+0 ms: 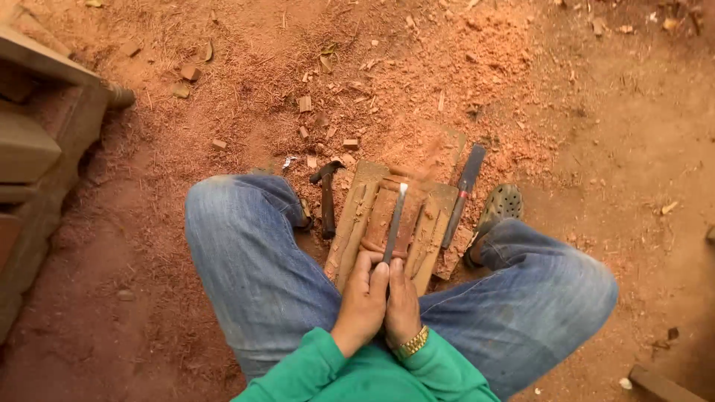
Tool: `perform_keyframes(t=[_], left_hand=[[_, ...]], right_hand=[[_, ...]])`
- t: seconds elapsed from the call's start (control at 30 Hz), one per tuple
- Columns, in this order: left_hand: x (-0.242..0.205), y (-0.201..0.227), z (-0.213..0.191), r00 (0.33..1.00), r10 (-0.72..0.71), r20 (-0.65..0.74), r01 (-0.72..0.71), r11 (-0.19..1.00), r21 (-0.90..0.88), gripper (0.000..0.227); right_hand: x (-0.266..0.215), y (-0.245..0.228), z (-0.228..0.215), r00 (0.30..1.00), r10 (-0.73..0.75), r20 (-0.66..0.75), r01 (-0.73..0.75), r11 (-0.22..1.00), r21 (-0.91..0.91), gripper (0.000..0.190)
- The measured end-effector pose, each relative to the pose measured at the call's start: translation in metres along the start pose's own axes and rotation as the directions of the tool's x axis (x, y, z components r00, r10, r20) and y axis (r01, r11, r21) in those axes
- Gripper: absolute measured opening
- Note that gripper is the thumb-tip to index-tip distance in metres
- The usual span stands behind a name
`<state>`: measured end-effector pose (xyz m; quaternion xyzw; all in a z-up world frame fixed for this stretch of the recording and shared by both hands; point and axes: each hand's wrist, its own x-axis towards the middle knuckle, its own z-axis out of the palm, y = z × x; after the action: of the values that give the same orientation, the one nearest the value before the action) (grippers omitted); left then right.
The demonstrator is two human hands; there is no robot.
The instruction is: Carve decorative patterns into a wooden pillar using a hammer and chisel.
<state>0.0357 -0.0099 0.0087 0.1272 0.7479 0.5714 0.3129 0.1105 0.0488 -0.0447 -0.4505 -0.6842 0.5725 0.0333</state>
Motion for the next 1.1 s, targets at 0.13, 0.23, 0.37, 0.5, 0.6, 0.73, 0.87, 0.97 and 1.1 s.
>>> perform_keyframes(t=[0.13, 0.23, 0.37, 0.5, 0.6, 0.73, 0.87, 0.97, 1.1], left_hand=[[-0.01, 0.016, -0.01, 0.912, -0.406, 0.054, 0.408, 0.912, -0.036, 0.017], [-0.013, 0.014, -0.012, 0.779, -0.618, 0.109, 0.626, 0.774, -0.095, 0.015], [-0.005, 0.005, -0.002, 0.641, -0.757, 0.128, 0.764, 0.613, -0.2, 0.014], [0.003, -0.002, 0.007, 0.664, -0.747, 0.04, 0.744, 0.654, -0.137, 0.017], [-0.005, 0.001, 0.004, 0.694, -0.72, 0.012, 0.72, 0.694, 0.006, 0.017], [0.0, 0.005, 0.002, 0.81, -0.586, 0.028, 0.538, 0.761, 0.362, 0.021], [0.001, -0.007, 0.008, 0.805, -0.592, 0.041, 0.558, 0.778, 0.289, 0.021], [0.021, -0.029, 0.018, 0.829, -0.554, 0.073, 0.538, 0.827, 0.163, 0.017], [0.047, -0.024, 0.013, 0.876, -0.472, 0.097, 0.473, 0.881, 0.017, 0.014]], right_hand=[[-0.017, -0.025, 0.002, 0.937, 0.315, 0.149, -0.348, 0.872, 0.345, 0.049], [-0.021, -0.03, 0.007, 0.796, 0.571, 0.202, -0.589, 0.653, 0.476, 0.043], [-0.017, -0.025, 0.011, 0.758, 0.596, 0.264, -0.596, 0.471, 0.65, 0.036], [-0.009, -0.027, 0.008, 0.766, 0.593, 0.25, -0.593, 0.5, 0.631, 0.038], [-0.02, -0.026, 0.008, 0.756, 0.61, 0.237, -0.61, 0.526, 0.592, 0.041], [-0.004, -0.033, 0.0, 0.787, 0.587, 0.19, -0.582, 0.603, 0.546, 0.047], [0.003, -0.058, 0.003, 0.751, 0.643, 0.149, -0.593, 0.558, 0.581, 0.054], [0.04, -0.04, 0.006, 0.717, 0.686, 0.122, -0.589, 0.504, 0.631, 0.073], [0.042, 0.012, 0.003, 0.95, 0.31, 0.038, -0.312, 0.939, 0.144, 0.072]])
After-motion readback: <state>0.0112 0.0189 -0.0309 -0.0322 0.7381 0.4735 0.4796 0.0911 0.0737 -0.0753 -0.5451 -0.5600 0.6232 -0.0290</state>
